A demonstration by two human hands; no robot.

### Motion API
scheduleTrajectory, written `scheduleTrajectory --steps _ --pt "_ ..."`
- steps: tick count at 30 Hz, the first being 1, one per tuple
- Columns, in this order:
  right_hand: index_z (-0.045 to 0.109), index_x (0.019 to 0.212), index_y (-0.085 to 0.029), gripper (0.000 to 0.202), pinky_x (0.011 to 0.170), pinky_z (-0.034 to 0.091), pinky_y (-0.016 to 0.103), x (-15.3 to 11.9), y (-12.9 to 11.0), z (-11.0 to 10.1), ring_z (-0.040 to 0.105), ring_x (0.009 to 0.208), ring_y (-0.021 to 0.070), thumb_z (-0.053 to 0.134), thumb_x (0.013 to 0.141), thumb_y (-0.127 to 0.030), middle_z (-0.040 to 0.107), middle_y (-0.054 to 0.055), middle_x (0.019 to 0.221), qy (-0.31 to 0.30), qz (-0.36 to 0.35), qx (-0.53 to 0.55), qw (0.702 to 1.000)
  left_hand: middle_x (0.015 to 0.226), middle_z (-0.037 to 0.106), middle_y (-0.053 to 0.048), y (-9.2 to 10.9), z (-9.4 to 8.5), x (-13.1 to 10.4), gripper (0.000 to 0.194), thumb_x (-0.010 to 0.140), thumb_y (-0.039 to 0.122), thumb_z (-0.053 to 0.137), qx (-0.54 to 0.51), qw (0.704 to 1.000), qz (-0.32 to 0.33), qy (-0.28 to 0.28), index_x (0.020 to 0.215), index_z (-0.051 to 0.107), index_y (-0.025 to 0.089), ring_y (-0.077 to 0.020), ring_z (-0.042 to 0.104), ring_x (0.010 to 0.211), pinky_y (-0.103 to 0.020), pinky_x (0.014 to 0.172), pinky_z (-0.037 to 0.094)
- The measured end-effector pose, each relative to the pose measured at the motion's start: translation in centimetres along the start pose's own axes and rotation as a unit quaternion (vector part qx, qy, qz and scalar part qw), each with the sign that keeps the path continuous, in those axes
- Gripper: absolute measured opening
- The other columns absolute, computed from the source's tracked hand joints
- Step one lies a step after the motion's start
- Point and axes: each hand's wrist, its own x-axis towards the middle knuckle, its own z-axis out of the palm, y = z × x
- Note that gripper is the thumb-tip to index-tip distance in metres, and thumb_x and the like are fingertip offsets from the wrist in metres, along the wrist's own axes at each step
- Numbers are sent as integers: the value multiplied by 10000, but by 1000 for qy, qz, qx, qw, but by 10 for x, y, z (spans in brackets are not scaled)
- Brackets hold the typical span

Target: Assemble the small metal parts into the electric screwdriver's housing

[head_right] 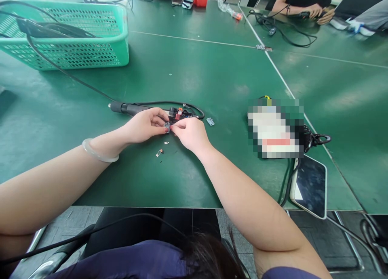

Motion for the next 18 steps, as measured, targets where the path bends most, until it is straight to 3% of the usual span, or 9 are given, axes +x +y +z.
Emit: scheduleTrajectory --steps 8,18 --pt "732 656 -173 219 573 359 250 -4 -4 -1 523 558 115 602 782 -296 663 -1 614 1 -4 -7 1000 743 677 -5 1 1 -2 282 692 138 676 -8 1000 -2 -3 948 560 155 -112 608 659 -242 630 453" --pt "726 633 -169 242 549 337 247 -13 -9 -4 491 544 108 587 780 -301 618 -12 566 -19 1 -33 999 727 695 9 -2 3 -14 188 728 234 679 109 994 24 21 904 638 183 -136 628 677 -281 698 476"
